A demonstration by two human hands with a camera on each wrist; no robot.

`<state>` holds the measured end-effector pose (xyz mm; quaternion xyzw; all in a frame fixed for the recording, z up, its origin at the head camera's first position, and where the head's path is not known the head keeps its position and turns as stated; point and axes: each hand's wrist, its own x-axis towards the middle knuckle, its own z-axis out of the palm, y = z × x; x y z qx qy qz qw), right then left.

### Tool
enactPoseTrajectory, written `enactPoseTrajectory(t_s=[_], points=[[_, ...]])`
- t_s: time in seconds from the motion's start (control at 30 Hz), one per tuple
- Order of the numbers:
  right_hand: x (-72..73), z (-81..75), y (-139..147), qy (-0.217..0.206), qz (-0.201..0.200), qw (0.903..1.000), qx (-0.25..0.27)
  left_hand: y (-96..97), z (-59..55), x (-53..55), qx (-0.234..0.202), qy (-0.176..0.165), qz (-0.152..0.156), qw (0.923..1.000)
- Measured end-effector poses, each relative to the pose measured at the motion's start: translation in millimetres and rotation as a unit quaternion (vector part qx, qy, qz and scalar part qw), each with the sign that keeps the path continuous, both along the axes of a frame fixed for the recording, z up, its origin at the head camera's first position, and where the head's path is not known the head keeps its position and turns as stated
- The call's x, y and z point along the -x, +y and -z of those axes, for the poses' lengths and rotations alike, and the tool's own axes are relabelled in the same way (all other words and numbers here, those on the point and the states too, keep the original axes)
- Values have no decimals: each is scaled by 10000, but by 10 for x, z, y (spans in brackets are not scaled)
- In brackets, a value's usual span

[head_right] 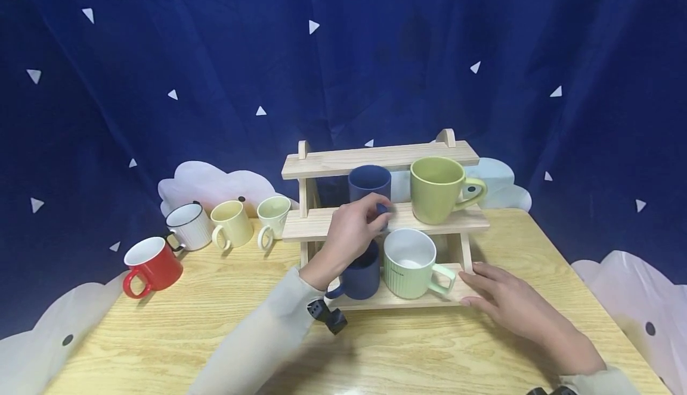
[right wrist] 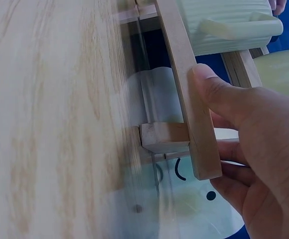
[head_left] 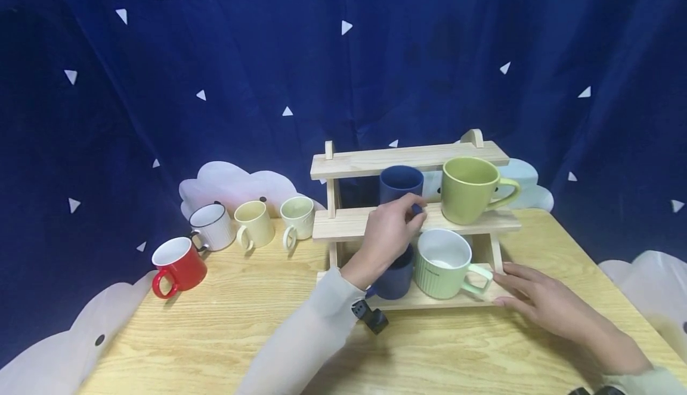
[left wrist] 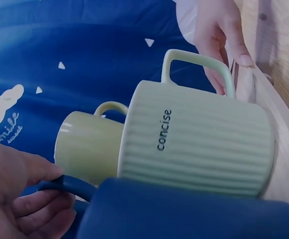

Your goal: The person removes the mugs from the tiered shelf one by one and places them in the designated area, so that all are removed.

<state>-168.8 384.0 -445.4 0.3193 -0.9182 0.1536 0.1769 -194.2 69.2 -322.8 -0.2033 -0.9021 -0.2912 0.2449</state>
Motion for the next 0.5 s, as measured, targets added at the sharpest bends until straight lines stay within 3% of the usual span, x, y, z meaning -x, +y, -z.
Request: enactPoseTrajectory(t_s=[0.5], points=[[-2, 35, 6, -62, 28, 10000, 14, -359, 35, -100, -774, -447, 40, 9960]])
